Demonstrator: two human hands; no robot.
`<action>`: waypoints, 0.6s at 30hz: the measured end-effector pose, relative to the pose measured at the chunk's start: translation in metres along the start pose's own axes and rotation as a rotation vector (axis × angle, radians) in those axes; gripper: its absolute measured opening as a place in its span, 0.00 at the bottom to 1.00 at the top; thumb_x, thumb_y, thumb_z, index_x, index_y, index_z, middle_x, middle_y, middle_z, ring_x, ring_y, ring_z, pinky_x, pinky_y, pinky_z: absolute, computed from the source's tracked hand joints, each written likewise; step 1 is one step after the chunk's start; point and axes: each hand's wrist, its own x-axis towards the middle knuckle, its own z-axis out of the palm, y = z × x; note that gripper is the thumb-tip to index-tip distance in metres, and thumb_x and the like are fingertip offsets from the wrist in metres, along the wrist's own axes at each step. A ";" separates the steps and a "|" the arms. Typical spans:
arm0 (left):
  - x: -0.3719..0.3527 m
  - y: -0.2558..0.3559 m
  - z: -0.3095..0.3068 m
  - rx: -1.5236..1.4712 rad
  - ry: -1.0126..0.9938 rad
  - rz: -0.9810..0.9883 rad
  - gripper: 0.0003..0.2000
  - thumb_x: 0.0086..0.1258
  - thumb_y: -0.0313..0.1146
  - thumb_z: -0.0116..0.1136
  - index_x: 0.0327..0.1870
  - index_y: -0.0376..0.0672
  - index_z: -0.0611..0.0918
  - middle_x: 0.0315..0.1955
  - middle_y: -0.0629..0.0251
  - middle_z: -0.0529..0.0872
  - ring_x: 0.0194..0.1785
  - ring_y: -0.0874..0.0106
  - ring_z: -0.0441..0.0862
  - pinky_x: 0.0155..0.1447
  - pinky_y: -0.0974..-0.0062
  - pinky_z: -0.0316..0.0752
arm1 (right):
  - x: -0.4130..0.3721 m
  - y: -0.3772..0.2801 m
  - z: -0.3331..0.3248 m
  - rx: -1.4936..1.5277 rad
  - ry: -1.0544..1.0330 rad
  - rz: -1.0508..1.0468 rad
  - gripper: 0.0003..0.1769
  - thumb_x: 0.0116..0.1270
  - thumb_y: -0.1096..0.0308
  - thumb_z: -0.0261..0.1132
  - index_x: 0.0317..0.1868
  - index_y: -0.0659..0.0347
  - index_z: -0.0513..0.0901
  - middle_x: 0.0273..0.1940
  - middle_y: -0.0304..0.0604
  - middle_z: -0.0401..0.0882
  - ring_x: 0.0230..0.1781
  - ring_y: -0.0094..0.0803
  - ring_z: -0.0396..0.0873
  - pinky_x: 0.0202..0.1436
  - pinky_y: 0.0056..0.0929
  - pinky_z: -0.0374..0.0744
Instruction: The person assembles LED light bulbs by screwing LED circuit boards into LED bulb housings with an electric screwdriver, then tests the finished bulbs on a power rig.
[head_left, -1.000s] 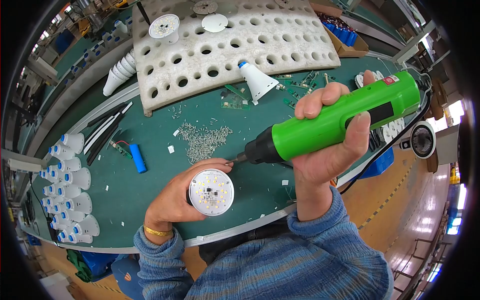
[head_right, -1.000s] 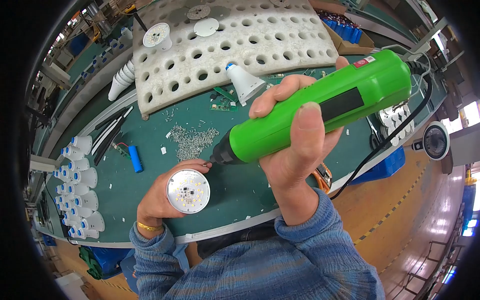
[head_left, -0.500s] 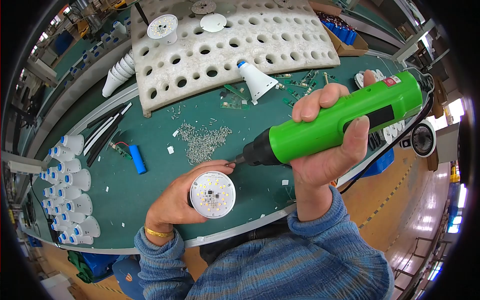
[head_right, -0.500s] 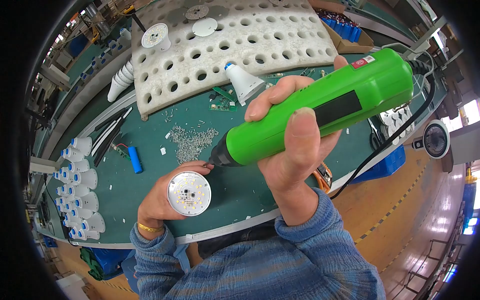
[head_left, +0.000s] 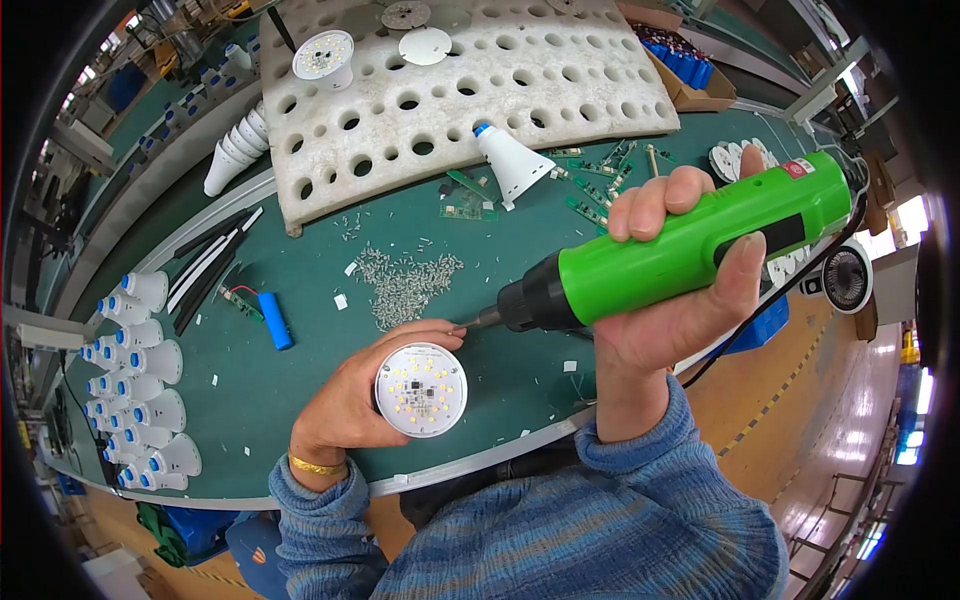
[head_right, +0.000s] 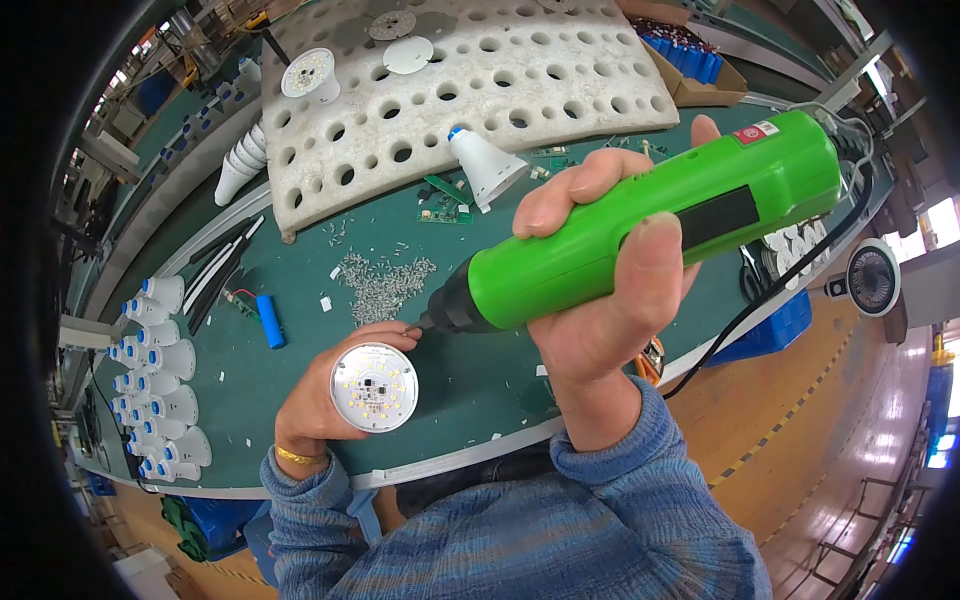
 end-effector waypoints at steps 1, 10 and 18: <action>0.000 0.000 0.000 -0.008 0.002 0.000 0.36 0.32 0.28 0.65 0.54 0.37 0.76 0.57 0.56 0.75 0.61 0.62 0.72 0.67 0.68 0.62 | 0.000 0.000 0.000 -0.007 0.006 0.006 0.33 0.68 0.51 0.55 0.67 0.57 0.57 0.37 0.44 0.71 0.30 0.30 0.71 0.34 0.32 0.72; 0.000 -0.002 -0.001 -0.016 -0.007 0.011 0.37 0.30 0.30 0.66 0.54 0.37 0.77 0.57 0.56 0.74 0.61 0.62 0.72 0.67 0.67 0.62 | -0.002 0.002 0.002 -0.044 0.019 0.022 0.33 0.68 0.50 0.55 0.67 0.57 0.58 0.37 0.44 0.71 0.30 0.30 0.71 0.34 0.31 0.72; 0.002 0.000 0.000 0.053 -0.028 0.029 0.36 0.32 0.29 0.67 0.55 0.39 0.76 0.58 0.57 0.74 0.62 0.61 0.71 0.67 0.67 0.62 | -0.003 0.002 0.003 -0.058 0.005 0.029 0.33 0.68 0.50 0.55 0.67 0.56 0.57 0.37 0.43 0.71 0.30 0.29 0.71 0.34 0.31 0.72</action>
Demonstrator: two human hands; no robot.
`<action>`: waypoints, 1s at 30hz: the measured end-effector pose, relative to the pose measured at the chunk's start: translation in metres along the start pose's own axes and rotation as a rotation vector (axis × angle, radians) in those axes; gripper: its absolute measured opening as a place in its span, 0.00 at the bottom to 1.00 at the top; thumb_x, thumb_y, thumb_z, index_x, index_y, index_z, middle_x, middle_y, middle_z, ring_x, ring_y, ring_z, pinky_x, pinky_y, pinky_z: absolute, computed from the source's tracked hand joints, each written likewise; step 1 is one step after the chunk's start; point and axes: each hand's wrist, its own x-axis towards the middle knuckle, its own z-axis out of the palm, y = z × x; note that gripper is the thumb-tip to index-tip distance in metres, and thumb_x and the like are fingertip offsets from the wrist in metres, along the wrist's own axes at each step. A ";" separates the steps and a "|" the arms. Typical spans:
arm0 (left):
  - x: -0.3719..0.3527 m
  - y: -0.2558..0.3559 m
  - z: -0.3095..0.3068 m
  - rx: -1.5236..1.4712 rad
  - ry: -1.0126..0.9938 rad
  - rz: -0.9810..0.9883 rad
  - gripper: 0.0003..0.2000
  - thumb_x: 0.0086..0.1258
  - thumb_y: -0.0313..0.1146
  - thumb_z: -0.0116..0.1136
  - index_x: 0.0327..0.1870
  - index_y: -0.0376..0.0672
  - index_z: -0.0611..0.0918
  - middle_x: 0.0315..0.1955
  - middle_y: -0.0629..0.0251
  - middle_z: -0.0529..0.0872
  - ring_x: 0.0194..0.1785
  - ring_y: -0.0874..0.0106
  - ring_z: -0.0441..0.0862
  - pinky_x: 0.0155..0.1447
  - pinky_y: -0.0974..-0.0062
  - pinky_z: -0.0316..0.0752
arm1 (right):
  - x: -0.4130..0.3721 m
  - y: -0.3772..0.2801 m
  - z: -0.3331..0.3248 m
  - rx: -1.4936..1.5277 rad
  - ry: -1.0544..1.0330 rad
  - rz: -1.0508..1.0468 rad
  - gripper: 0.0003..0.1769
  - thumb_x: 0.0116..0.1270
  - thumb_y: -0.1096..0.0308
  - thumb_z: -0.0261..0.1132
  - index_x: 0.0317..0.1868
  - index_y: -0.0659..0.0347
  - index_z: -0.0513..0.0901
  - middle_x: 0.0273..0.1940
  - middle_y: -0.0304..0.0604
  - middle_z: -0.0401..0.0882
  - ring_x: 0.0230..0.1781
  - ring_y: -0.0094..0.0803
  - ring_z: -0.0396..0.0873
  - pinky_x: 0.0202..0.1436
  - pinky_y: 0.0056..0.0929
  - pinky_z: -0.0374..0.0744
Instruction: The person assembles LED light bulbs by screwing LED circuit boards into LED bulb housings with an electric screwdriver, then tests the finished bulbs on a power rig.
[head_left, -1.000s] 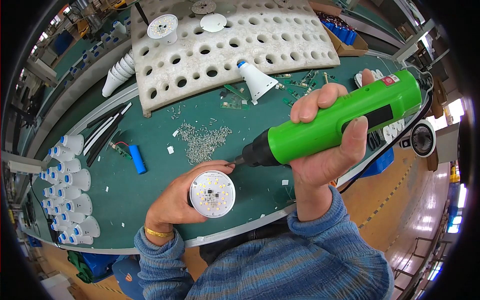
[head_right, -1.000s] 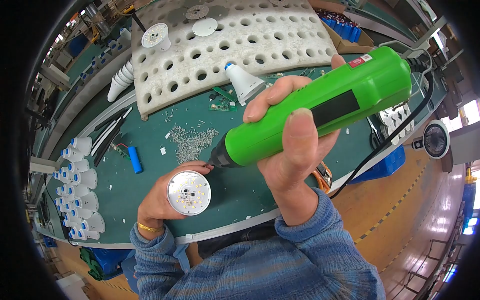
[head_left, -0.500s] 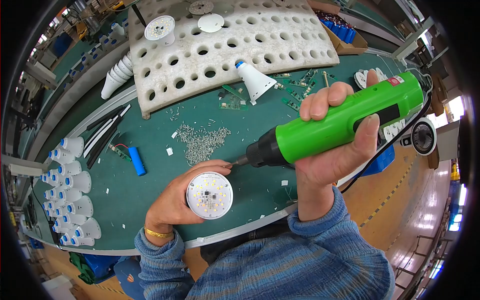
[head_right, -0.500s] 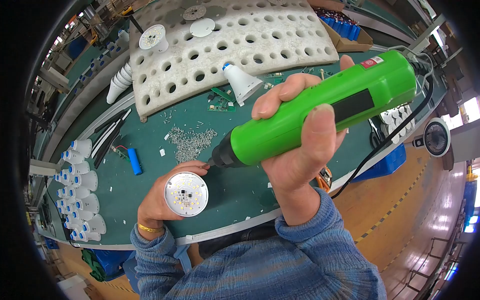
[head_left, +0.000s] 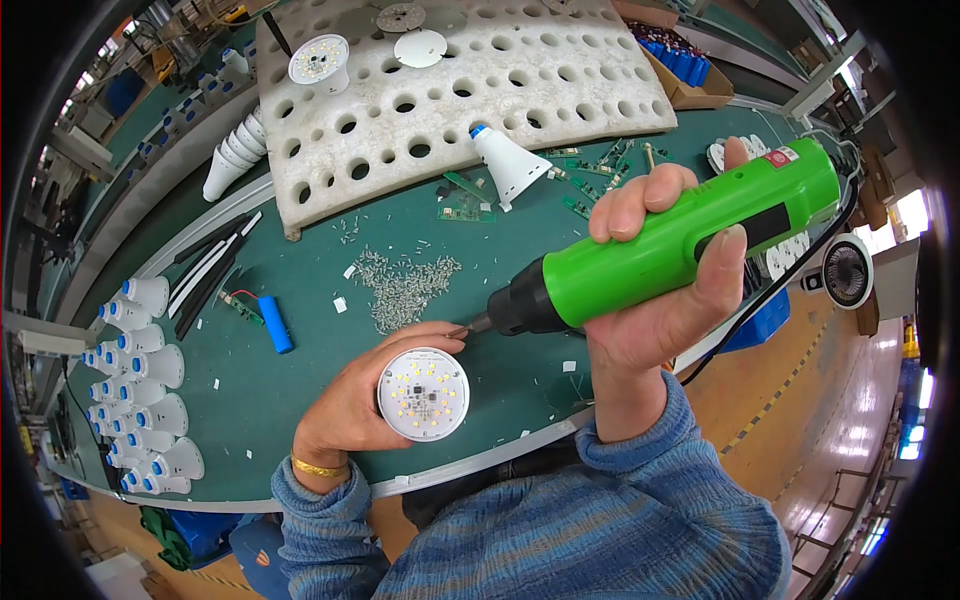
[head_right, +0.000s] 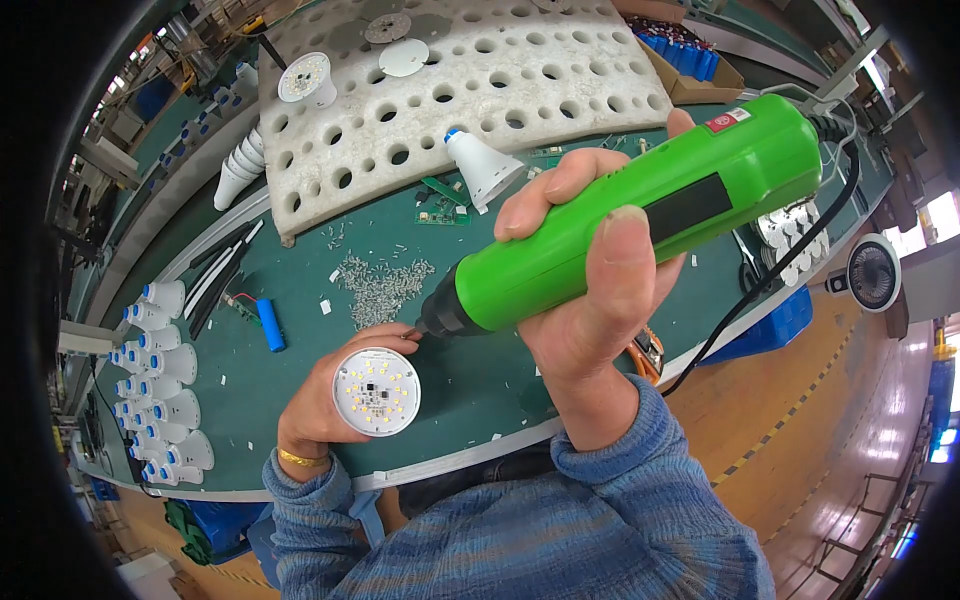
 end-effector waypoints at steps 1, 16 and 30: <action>0.000 0.001 0.000 0.013 0.001 -0.004 0.36 0.32 0.28 0.67 0.55 0.39 0.76 0.58 0.57 0.74 0.62 0.61 0.71 0.67 0.67 0.62 | 0.000 0.000 0.000 -0.005 0.003 0.004 0.33 0.68 0.50 0.55 0.67 0.56 0.57 0.37 0.43 0.71 0.30 0.29 0.71 0.34 0.31 0.72; 0.000 0.004 0.003 0.074 0.020 -0.020 0.36 0.33 0.26 0.67 0.55 0.41 0.76 0.59 0.57 0.73 0.63 0.61 0.71 0.67 0.67 0.62 | 0.000 0.001 -0.001 -0.024 -0.023 -0.006 0.32 0.69 0.51 0.53 0.67 0.56 0.56 0.38 0.44 0.71 0.30 0.29 0.72 0.34 0.31 0.73; -0.005 -0.005 -0.002 0.054 0.165 -0.061 0.33 0.37 0.25 0.66 0.54 0.39 0.76 0.57 0.58 0.75 0.61 0.64 0.73 0.66 0.70 0.63 | 0.004 -0.006 -0.004 0.093 0.024 -0.037 0.30 0.68 0.53 0.55 0.64 0.60 0.61 0.36 0.46 0.70 0.30 0.32 0.69 0.34 0.32 0.71</action>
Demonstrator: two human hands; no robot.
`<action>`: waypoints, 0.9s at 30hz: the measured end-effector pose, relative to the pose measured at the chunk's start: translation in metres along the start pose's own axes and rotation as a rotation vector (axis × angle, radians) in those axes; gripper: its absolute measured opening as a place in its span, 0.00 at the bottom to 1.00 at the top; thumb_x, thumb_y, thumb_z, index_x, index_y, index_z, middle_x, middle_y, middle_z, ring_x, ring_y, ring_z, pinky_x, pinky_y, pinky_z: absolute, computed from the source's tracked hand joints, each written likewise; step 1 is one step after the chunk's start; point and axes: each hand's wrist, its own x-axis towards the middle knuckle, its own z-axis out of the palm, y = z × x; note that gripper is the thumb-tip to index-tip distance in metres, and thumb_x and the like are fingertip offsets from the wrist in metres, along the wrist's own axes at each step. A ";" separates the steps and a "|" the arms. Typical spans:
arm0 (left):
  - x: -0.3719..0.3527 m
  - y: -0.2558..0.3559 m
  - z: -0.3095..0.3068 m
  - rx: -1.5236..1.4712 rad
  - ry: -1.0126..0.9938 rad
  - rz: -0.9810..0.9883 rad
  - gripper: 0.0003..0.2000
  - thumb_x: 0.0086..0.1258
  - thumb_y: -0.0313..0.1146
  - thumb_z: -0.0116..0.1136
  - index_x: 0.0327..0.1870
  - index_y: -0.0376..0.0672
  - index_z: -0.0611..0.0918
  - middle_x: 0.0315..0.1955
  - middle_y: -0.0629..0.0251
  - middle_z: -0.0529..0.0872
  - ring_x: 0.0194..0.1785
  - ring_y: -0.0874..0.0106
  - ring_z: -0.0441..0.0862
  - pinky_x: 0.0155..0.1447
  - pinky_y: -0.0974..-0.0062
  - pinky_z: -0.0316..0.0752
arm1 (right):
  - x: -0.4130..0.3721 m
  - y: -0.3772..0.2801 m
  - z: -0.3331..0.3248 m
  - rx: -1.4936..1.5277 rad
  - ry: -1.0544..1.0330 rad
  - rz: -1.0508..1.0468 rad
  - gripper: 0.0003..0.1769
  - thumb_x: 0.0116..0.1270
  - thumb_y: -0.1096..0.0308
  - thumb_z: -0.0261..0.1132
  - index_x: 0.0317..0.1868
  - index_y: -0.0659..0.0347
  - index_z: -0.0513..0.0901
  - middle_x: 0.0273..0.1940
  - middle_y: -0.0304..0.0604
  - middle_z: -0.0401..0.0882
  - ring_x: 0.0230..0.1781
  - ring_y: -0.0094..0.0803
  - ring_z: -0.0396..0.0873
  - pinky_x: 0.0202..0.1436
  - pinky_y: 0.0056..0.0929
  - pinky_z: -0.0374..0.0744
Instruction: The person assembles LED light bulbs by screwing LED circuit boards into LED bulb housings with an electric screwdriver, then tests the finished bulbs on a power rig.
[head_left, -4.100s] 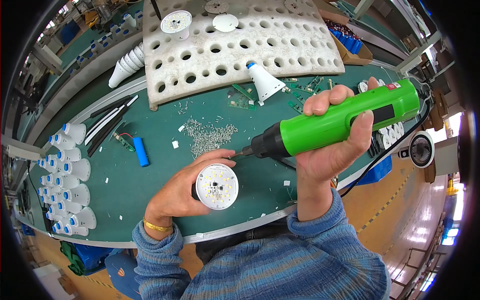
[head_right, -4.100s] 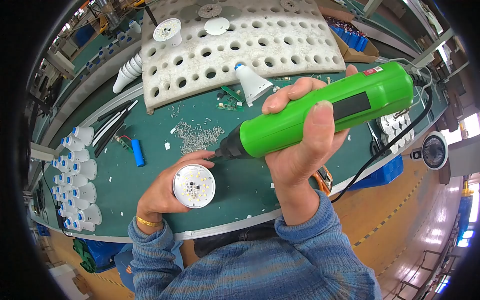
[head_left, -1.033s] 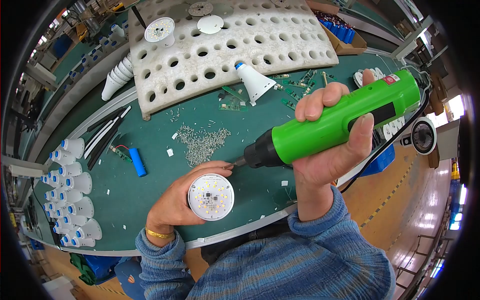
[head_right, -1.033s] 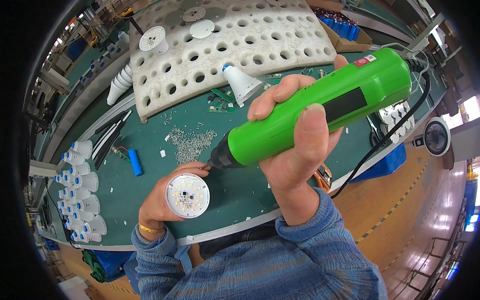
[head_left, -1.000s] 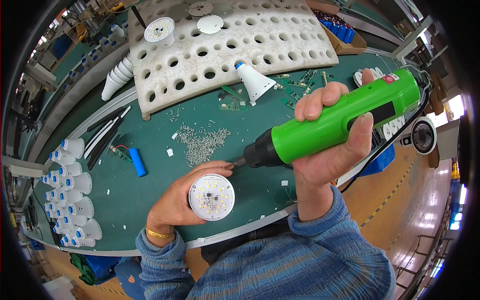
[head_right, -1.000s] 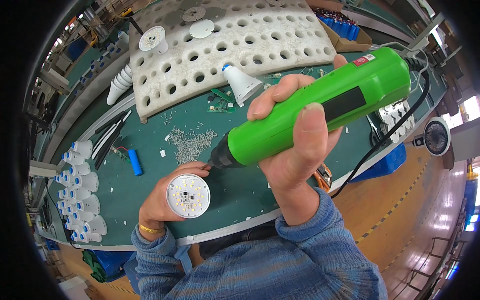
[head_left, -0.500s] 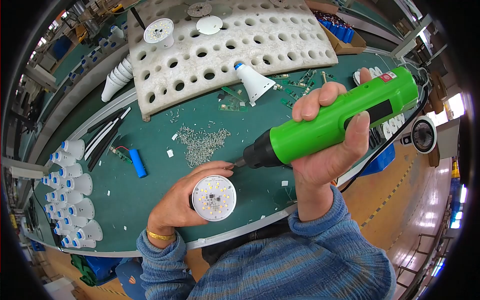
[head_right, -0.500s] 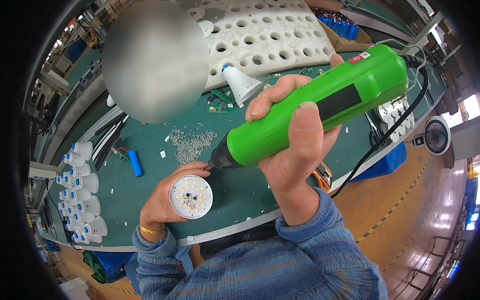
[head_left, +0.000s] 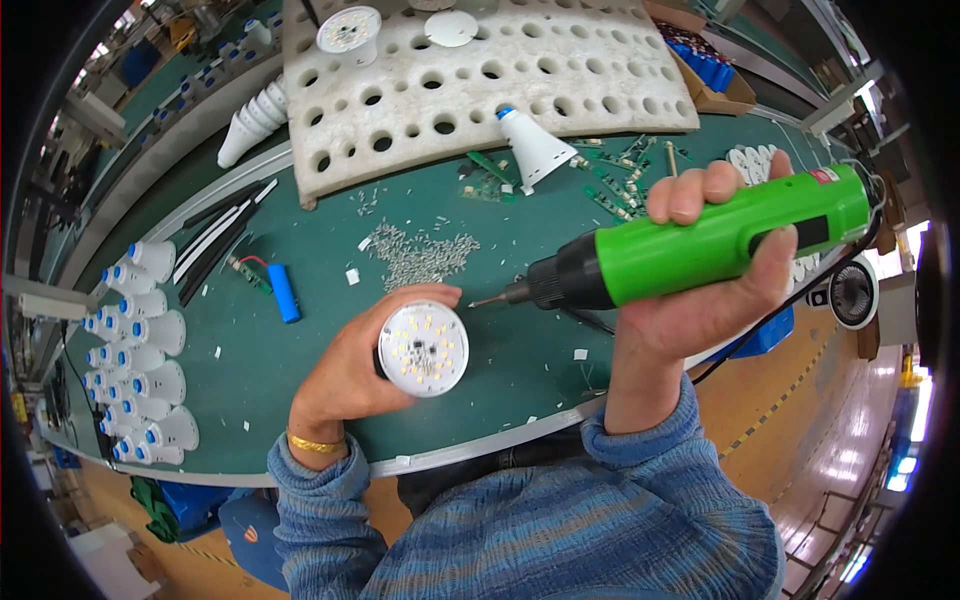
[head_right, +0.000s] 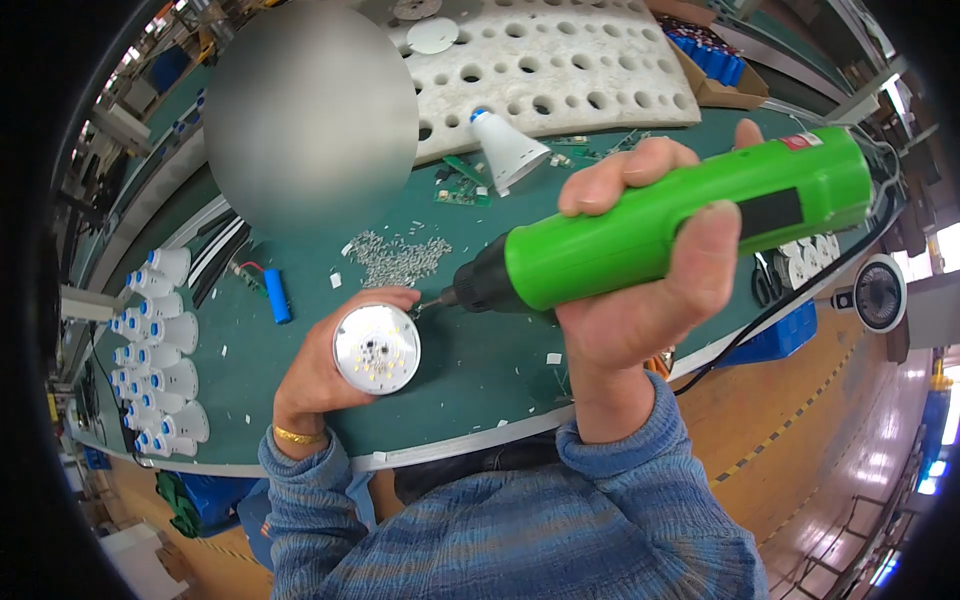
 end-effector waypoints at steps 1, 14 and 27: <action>0.000 0.002 0.002 -0.010 0.056 -0.004 0.32 0.38 0.23 0.65 0.54 0.39 0.76 0.54 0.60 0.78 0.58 0.67 0.75 0.63 0.72 0.66 | 0.000 -0.002 0.000 0.030 -0.006 0.012 0.29 0.68 0.53 0.55 0.63 0.61 0.62 0.36 0.46 0.69 0.30 0.32 0.69 0.34 0.32 0.70; 0.003 0.005 0.012 0.178 0.264 -0.035 0.33 0.39 0.22 0.68 0.55 0.43 0.75 0.48 0.62 0.82 0.51 0.70 0.79 0.58 0.74 0.71 | -0.017 -0.006 0.012 0.121 -0.205 0.106 0.40 0.65 0.48 0.55 0.69 0.65 0.52 0.38 0.46 0.67 0.30 0.29 0.68 0.31 0.28 0.70; 0.002 0.007 0.012 0.138 0.247 -0.051 0.33 0.39 0.21 0.67 0.55 0.43 0.74 0.48 0.63 0.82 0.52 0.69 0.79 0.58 0.74 0.71 | -0.021 -0.002 0.016 0.043 -0.201 0.089 0.41 0.66 0.47 0.55 0.69 0.63 0.51 0.37 0.45 0.68 0.28 0.28 0.70 0.29 0.28 0.71</action>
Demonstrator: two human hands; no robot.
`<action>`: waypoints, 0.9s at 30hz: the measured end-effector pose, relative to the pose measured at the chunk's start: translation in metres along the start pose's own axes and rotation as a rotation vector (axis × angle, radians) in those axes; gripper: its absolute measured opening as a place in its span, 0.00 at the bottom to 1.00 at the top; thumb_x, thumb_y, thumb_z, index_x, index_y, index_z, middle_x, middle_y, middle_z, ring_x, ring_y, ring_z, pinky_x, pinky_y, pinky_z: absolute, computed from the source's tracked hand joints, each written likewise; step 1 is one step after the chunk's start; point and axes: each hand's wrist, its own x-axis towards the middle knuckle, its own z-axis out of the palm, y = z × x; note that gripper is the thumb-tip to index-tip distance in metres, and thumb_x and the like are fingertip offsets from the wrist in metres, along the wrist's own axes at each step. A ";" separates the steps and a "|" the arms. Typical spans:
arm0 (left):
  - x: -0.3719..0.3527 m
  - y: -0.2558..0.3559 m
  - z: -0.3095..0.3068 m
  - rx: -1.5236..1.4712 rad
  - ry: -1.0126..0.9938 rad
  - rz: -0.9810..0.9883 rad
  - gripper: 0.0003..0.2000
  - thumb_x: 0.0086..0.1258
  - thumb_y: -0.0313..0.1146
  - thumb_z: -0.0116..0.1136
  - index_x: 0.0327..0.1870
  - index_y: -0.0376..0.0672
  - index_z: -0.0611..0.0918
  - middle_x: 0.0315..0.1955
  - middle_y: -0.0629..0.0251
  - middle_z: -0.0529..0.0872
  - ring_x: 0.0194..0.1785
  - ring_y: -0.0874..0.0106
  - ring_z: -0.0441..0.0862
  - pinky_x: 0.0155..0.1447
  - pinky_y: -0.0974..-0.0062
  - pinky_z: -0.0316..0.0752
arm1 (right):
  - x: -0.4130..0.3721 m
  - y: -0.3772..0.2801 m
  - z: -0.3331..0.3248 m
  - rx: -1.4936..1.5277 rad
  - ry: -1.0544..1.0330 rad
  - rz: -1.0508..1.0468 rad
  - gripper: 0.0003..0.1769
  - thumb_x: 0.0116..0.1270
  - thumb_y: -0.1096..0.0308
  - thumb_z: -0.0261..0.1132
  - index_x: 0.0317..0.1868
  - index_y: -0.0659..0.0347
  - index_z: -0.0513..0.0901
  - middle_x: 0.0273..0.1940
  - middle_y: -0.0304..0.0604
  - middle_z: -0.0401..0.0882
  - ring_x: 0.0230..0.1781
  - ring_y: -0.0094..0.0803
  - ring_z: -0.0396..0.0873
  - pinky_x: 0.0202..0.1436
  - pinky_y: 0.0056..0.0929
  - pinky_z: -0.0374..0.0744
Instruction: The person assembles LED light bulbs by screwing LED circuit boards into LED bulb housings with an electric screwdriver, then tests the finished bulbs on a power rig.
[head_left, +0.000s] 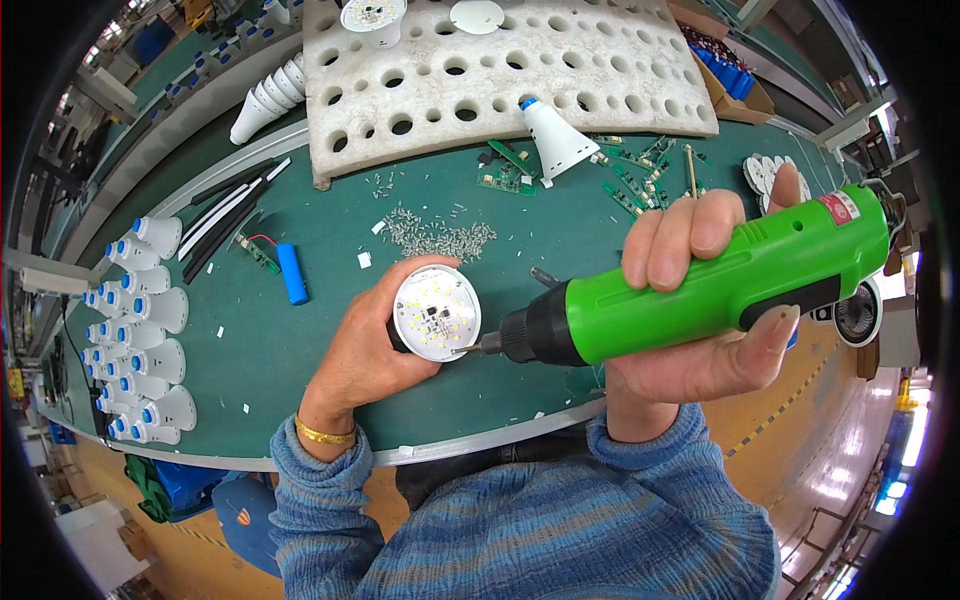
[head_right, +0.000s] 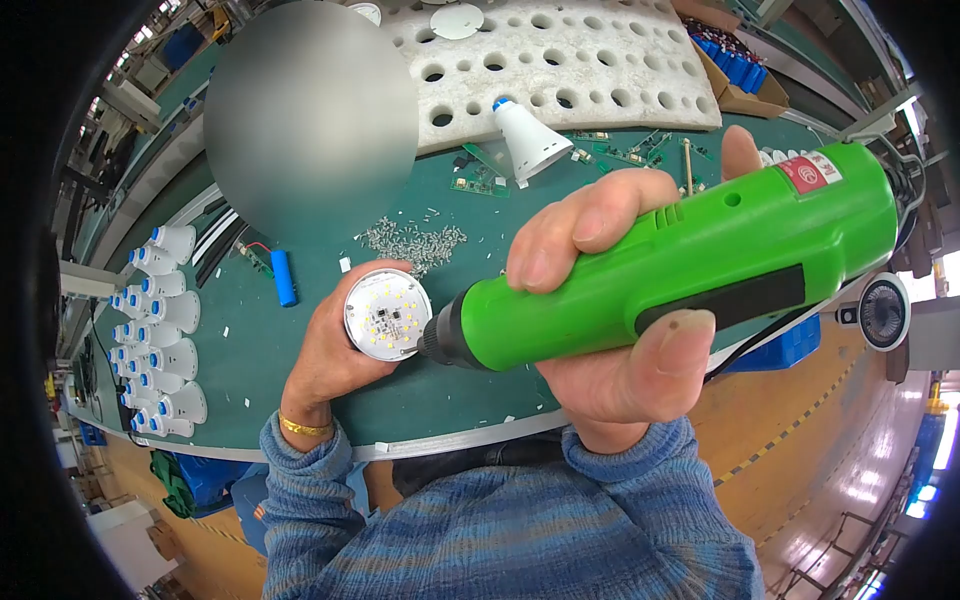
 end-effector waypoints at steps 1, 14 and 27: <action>0.000 0.000 0.000 -0.005 0.000 0.002 0.33 0.39 0.21 0.68 0.55 0.43 0.74 0.48 0.62 0.82 0.52 0.69 0.79 0.58 0.74 0.71 | 0.000 0.000 0.001 -0.010 -0.008 -0.010 0.41 0.66 0.47 0.56 0.69 0.63 0.51 0.37 0.45 0.68 0.28 0.28 0.70 0.29 0.28 0.72; -0.001 -0.007 0.001 -0.001 -0.012 0.009 0.33 0.41 0.19 0.64 0.56 0.43 0.73 0.48 0.61 0.81 0.53 0.66 0.79 0.58 0.73 0.71 | -0.005 0.003 0.003 -0.016 -0.200 -0.104 0.45 0.63 0.53 0.62 0.70 0.63 0.47 0.39 0.47 0.68 0.29 0.28 0.72 0.28 0.28 0.73; 0.002 -0.011 0.004 0.057 0.001 -0.006 0.31 0.43 0.20 0.64 0.55 0.42 0.73 0.46 0.57 0.82 0.51 0.61 0.80 0.55 0.70 0.73 | 0.005 -0.023 -0.003 0.045 -0.119 -0.101 0.43 0.61 0.53 0.63 0.67 0.69 0.52 0.37 0.45 0.65 0.32 0.29 0.68 0.35 0.29 0.71</action>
